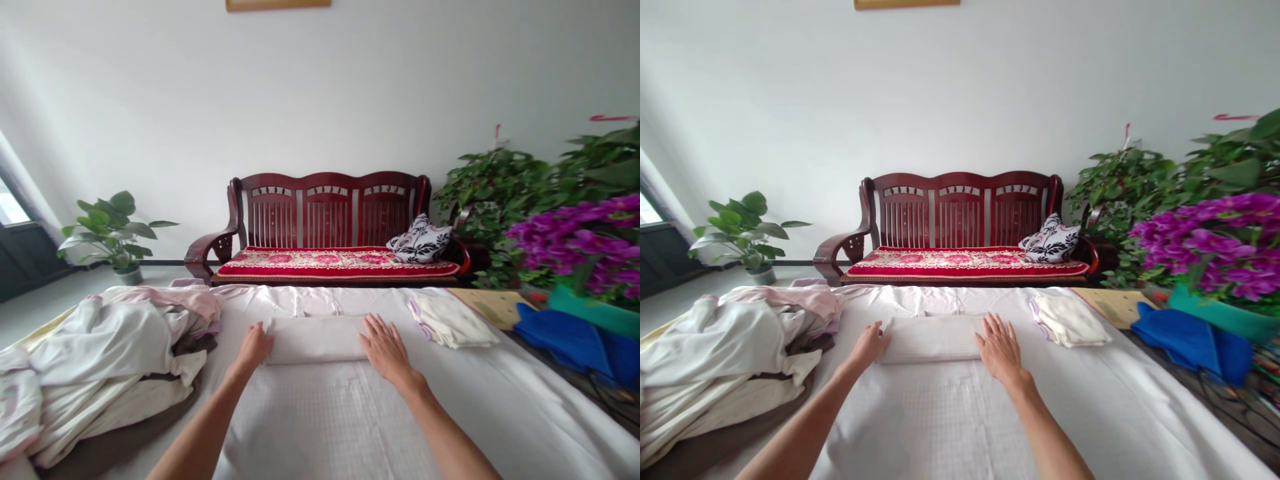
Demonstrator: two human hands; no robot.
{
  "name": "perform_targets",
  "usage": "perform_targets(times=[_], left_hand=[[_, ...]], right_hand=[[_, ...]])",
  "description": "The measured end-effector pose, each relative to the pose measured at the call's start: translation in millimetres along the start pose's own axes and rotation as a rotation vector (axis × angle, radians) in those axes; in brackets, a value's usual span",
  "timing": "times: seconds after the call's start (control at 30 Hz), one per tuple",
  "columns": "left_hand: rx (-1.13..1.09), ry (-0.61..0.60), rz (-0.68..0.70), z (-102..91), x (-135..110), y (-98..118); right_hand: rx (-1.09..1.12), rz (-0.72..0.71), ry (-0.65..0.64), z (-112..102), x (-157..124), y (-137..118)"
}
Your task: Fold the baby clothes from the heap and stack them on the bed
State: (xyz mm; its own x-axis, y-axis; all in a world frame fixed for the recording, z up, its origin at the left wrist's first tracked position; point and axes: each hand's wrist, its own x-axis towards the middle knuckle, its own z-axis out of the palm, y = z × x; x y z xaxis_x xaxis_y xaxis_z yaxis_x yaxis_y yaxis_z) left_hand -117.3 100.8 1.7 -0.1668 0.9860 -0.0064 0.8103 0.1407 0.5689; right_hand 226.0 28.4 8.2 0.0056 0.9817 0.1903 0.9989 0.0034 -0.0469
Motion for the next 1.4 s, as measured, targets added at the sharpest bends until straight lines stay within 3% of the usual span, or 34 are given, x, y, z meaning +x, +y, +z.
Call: perform_targets(times=[0.2,0.4,0.63,0.9,1.17,1.27,1.4], left_hand=[[-0.287,-0.117,-0.080,-4.8,2,8],[-0.680,-0.279,-0.094,-23.1,-18,27],[-0.915,-0.347,0.026,-35.7,-30,78],[-0.707,-0.307,0.169,-8.4,-36,159],[-0.379,-0.270,0.184,38.7,-41,199],[-0.309,-0.284,0.179,46.1,-44,209],[-0.279,-0.306,0.179,52.3,-45,214]], right_hand=[[0.127,-0.134,0.038,0,-4,-37],[0.255,-0.290,0.011,-2,0,-82],[0.304,-0.326,-0.054,14,1,-94],[0.377,-0.359,0.002,4,-10,-66],[0.395,-0.403,0.106,9,-23,-54],[0.533,-0.257,0.173,10,-19,-43],[0.843,0.105,0.398,15,-12,-17]])
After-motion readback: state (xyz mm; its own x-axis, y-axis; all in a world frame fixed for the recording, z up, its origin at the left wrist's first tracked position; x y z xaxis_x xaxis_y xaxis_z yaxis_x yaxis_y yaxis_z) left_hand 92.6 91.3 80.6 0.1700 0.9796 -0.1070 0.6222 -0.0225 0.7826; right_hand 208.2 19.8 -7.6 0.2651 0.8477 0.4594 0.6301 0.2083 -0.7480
